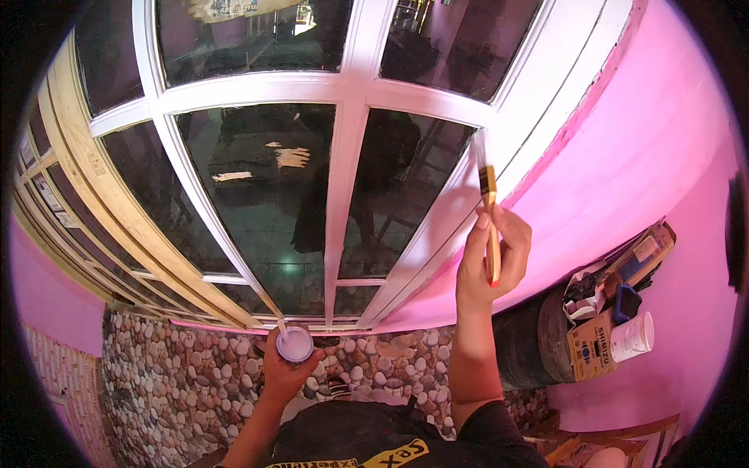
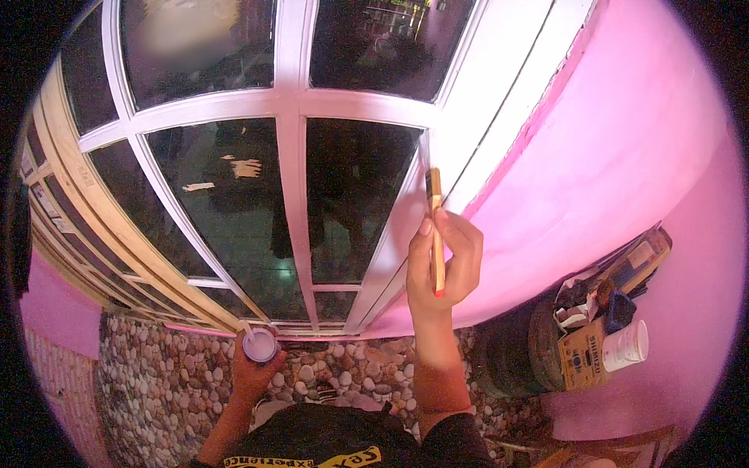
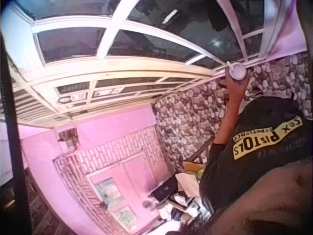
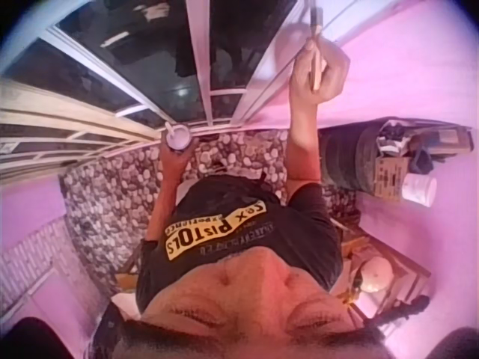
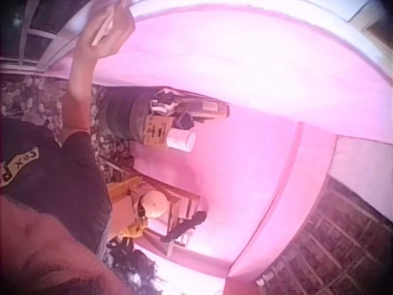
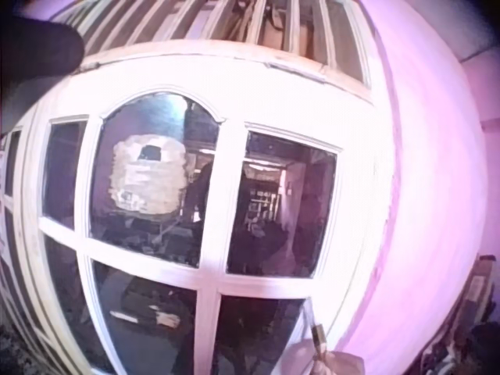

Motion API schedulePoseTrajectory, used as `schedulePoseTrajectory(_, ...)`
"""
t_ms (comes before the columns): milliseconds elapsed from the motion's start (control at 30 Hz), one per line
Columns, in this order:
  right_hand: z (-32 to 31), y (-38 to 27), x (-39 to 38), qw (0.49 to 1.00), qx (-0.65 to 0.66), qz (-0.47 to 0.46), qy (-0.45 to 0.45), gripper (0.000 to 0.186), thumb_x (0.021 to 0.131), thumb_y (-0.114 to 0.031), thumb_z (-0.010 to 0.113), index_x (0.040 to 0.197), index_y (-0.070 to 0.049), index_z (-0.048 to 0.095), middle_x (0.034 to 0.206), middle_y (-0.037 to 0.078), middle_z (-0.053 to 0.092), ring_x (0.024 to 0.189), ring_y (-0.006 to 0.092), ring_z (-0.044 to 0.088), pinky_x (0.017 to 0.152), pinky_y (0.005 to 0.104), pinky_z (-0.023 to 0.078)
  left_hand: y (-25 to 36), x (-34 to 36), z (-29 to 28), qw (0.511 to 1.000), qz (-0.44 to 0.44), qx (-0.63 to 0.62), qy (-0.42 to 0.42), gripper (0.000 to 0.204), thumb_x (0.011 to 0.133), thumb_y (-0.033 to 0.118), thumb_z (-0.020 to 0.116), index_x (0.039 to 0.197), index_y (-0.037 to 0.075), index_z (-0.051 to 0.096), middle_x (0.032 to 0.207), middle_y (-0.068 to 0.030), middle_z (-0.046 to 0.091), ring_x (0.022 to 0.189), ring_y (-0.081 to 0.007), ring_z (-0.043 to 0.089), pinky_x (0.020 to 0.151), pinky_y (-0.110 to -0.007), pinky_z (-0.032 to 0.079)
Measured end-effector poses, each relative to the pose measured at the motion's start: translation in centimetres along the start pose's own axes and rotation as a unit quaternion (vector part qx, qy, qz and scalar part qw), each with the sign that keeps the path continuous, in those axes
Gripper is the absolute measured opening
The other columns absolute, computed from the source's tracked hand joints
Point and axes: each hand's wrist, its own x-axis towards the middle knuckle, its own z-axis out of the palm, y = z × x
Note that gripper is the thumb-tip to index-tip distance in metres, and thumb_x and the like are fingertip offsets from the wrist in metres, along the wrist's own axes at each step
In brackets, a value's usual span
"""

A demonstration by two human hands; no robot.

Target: The person paints a white wooden frame around a glass door using a brush, dipping the brush into a small container of white paint throughout the process.

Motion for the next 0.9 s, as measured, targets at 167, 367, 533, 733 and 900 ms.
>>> schedulePoseTrajectory(167,-0.9,-0.5,-0.7,1.000,-0.010,0.008,-0.011,0.020,0.096,0.003,0.060,0.115,0.003,0.058,0.106,0.018,0.060,0.088,0.0233,0.068,0.078,0.0318,0.056,-0.4,0.1,0.0,1.000,0.002,-0.025,0.002,0.059,0.077,0.007,0.085,0.123,0.003,0.050,0.107,-0.0070,0.062,0.096,-0.0163,0.062,0.087,-0.031,0.051)
schedulePoseTrajectory(367,0.4,-0.1,0.3,0.999,0.034,0.013,0.033,0.022,0.089,0.003,0.069,0.110,0.002,0.064,0.100,0.018,0.065,0.087,0.0237,0.064,0.076,0.0315,0.052,-0.4,0.3,0.0,1.000,-0.003,-0.029,-0.001,0.055,0.077,0.007,0.085,0.120,0.003,0.051,0.107,-0.0066,0.063,0.096,-0.0162,0.062,0.086,-0.031,0.052)
schedulePoseTrajectory(533,-0.3,-0.7,-0.3,1.000,-0.001,0.017,0.006,0.019,0.097,0.003,0.058,0.116,0.003,0.057,0.105,0.017,0.059,0.088,0.0224,0.067,0.078,0.0315,0.055,-0.5,0.3,-0.1,0.999,-0.014,-0.040,-0.007,0.054,0.078,0.008,0.085,0.120,0.003,0.052,0.108,-0.0063,0.063,0.096,-0.0157,0.063,0.086,-0.030,0.052)
schedulePoseTrajectory(733,1.3,-1.6,0.4,0.998,0.035,-0.053,-0.028,0.019,0.094,0.005,0.060,0.113,0.002,0.058,0.102,0.018,0.061,0.087,0.0230,0.067,0.078,0.0311,0.055,0.1,0.4,-0.2,1.000,-0.010,-0.028,-0.006,0.054,0.079,0.009,0.084,0.121,0.003,0.051,0.108,-0.0061,0.063,0.096,-0.0154,0.062,0.086,-0.030,0.051)
schedulePoseTrajectory(900,0.8,-0.5,0.4,1.000,-0.003,-0.019,0.007,0.018,0.095,0.005,0.059,0.112,0.003,0.059,0.103,0.016,0.060,0.089,0.0218,0.066,0.079,0.0316,0.055,-0.5,0.3,-0.5,1.000,0.016,-0.015,0.001,0.054,0.079,0.009,0.085,0.121,0.003,0.051,0.108,-0.0061,0.063,0.097,-0.0157,0.062,0.086,-0.031,0.051)
